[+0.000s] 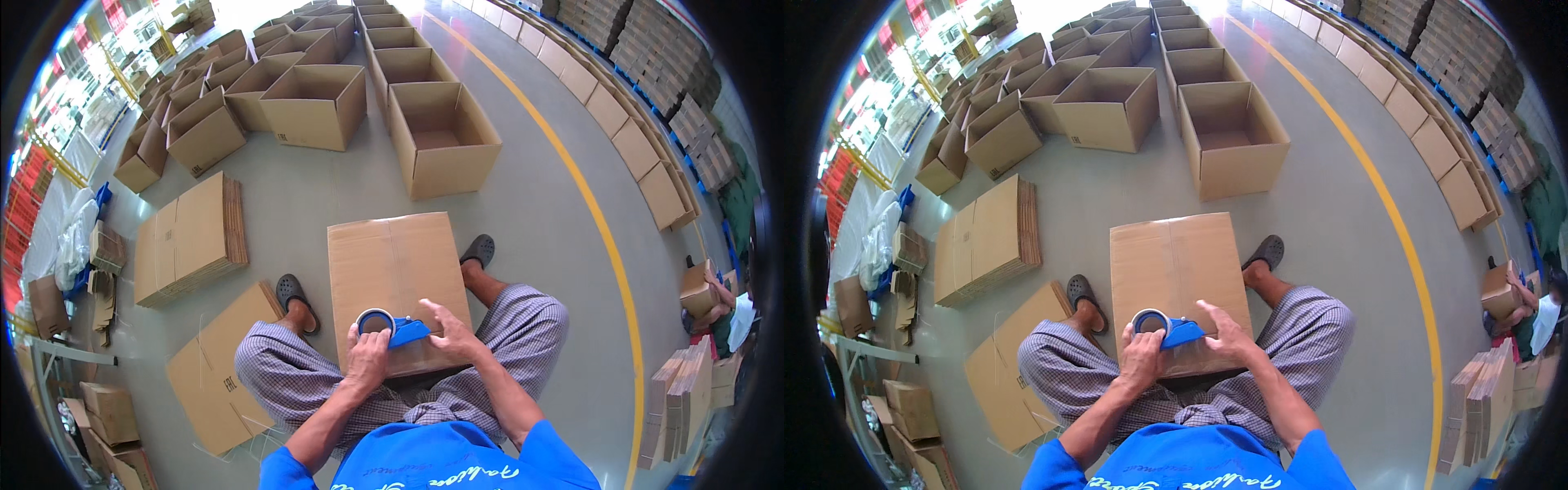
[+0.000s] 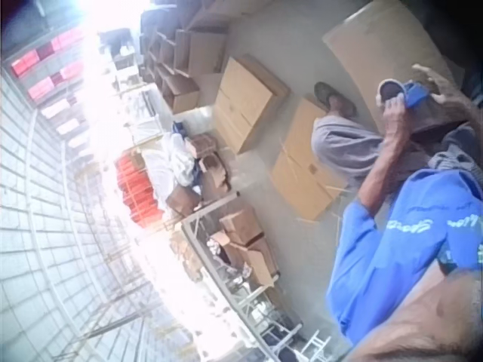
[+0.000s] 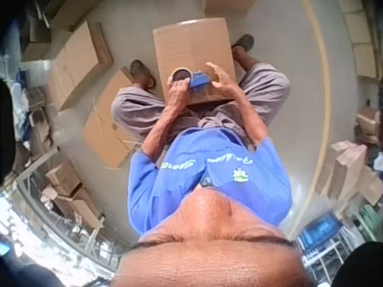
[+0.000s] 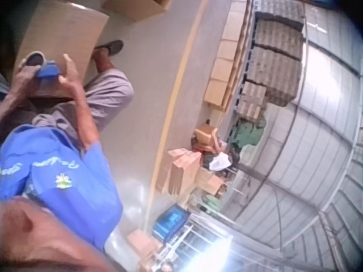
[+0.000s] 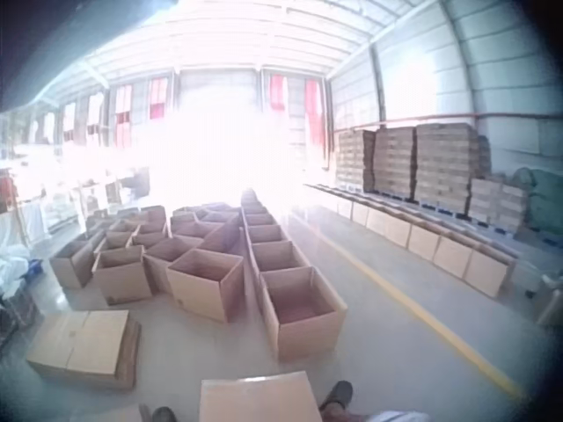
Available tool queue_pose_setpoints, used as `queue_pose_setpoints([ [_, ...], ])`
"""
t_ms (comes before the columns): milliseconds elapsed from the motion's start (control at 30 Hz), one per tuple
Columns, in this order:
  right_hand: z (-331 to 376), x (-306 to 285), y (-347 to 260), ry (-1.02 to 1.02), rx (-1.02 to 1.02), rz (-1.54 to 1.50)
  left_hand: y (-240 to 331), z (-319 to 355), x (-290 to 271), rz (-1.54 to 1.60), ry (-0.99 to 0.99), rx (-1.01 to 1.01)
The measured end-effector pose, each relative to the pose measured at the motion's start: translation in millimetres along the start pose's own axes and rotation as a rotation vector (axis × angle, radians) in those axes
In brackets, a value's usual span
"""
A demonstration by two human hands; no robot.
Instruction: The person sits on the warehouse floor and assembles flat-packed cardboard boxes. They fold the flaps to form the box shape, then use a handheld tape dispenser to seal the seams. The person repeats this process for several boxes, placing finished ones aside.
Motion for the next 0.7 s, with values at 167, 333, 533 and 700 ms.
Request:
queue_pose_setpoints([
  [167, -14.8, 7.0, 16.4, -0.211, -0.125, -0.08, -9.7, -12.6, -23.9, 0.075, -0.083, 0.018],
  [333, -23.1, -9.9, 1.8, -0.159, 0.032, -0.51, -23.3, -26.7, -58.0, 0.113, -0.111, 0.162],
  [533, -28.6, -24.6, -30.0, -0.385, -0.064, -0.508, -16.2, -38.4, -84.8, -0.04, -0.106, 0.398],
  [700, -15.5, -26.1, -38.9, -0.321, -0.154, -0.447, -11.1, -38.6, -96.7, -0.13, -0.077, 0.502],
])
Point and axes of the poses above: each hand's wrist, its own z-axis away from the middle knuckle, its own x-axis out of the palm, y = z × x, the point moved 3 cm from there along -z, towards the middle knuckle, and after that the axes turned 5 degrees about y, right-handed, at the moved point
